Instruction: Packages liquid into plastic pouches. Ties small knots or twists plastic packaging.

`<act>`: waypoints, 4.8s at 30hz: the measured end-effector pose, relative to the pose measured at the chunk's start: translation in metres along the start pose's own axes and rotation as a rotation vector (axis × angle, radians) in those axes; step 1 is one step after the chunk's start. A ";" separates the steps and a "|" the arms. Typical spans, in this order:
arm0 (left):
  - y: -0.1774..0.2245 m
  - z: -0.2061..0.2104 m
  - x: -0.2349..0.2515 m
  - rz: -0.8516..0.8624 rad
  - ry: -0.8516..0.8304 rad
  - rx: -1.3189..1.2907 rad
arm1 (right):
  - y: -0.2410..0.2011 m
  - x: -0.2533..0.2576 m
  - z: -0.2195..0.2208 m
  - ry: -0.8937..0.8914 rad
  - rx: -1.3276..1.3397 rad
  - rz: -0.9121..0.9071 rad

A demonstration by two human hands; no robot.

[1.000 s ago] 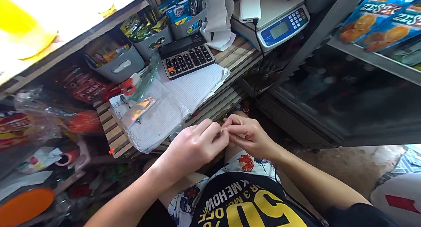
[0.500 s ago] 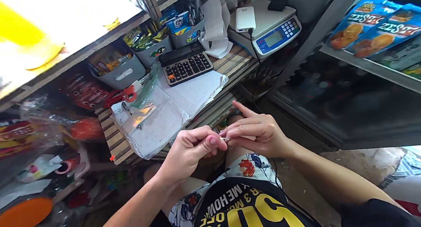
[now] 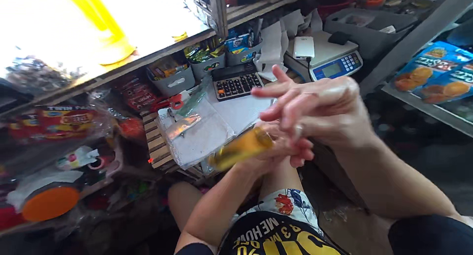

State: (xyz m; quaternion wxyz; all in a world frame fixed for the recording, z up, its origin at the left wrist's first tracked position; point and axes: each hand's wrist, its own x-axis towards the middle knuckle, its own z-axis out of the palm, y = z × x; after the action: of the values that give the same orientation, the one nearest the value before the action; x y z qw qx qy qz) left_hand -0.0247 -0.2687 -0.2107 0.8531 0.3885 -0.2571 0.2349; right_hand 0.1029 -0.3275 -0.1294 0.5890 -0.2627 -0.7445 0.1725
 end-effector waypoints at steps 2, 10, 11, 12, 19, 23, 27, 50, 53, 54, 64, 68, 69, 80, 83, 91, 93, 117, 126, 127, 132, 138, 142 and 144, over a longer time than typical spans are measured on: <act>0.021 -0.007 0.014 0.094 -0.105 0.359 | -0.008 -0.004 -0.015 -0.091 0.038 -0.021; 0.026 0.019 -0.002 -0.051 -0.029 1.355 | -0.002 -0.122 -0.011 0.272 0.015 0.346; 0.010 0.017 -0.010 -0.034 0.033 1.452 | 0.002 -0.139 -0.005 0.365 -0.057 0.387; -0.008 0.012 -0.018 -0.008 0.087 1.546 | 0.007 -0.156 0.002 0.450 -0.149 0.425; -0.080 -0.025 -0.057 -0.534 0.428 1.345 | 0.055 -0.243 0.036 0.579 -0.616 0.495; -0.083 -0.038 -0.067 -0.855 0.664 0.723 | 0.063 -0.263 0.046 0.542 -0.709 0.470; -0.091 -0.040 -0.079 -0.820 0.701 0.652 | 0.062 -0.267 0.049 0.462 -0.809 0.454; -0.097 -0.051 -0.085 -0.398 0.463 1.419 | 0.054 -0.243 0.054 0.414 -0.732 0.705; -0.093 -0.055 -0.085 -0.416 0.458 1.358 | 0.057 -0.247 0.048 0.425 -0.619 0.732; -0.092 -0.055 -0.087 -0.392 0.450 1.383 | 0.058 -0.247 0.047 0.429 -0.606 0.740; -0.086 -0.057 -0.090 -0.267 0.288 1.755 | 0.063 -0.244 0.042 0.387 -0.591 0.781; -0.078 -0.061 -0.087 -0.396 0.292 1.530 | 0.063 -0.243 0.038 0.355 -0.571 0.778; -0.074 -0.064 -0.086 -0.435 0.276 1.461 | 0.063 -0.244 0.036 0.345 -0.568 0.780; -0.075 -0.059 -0.079 -0.839 0.756 0.636 | 0.074 -0.252 0.034 0.268 -0.659 0.469; -0.078 -0.054 -0.085 -0.790 0.791 0.649 | 0.065 -0.245 0.042 0.242 -0.809 0.513; -0.085 -0.046 -0.092 -0.758 0.807 0.676 | 0.059 -0.240 0.054 0.431 -0.314 0.870; -0.086 -0.045 -0.092 -0.758 0.813 0.680 | 0.062 -0.246 0.056 0.458 -0.181 0.904; -0.078 -0.054 -0.093 -0.548 0.389 1.223 | 0.055 -0.240 0.048 0.352 -0.442 0.765; -0.084 -0.056 -0.098 -0.466 0.424 1.254 | 0.052 -0.228 0.036 0.234 -0.480 0.723; -0.084 -0.055 -0.098 -0.447 0.407 1.301 | 0.052 -0.227 0.036 0.225 -0.504 0.707; -0.093 -0.052 -0.098 -0.352 0.385 1.462 | 0.052 -0.224 0.036 0.225 -0.650 0.608; -0.096 -0.051 -0.094 -0.333 0.350 1.476 | 0.056 -0.230 0.046 0.332 -0.741 0.459; -0.100 -0.050 -0.093 -0.324 0.385 1.355 | 0.064 -0.254 0.056 0.438 -0.222 0.693; -0.102 -0.049 -0.090 -0.269 0.413 1.345 | 0.067 -0.263 0.064 0.485 -0.114 0.768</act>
State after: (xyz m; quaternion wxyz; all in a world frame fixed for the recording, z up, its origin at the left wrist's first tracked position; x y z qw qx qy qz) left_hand -0.0193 -0.3082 -0.3500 0.4818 0.8060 0.1604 0.3041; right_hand 0.0979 -0.4268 -0.3894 0.6242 -0.5845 -0.4420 0.2708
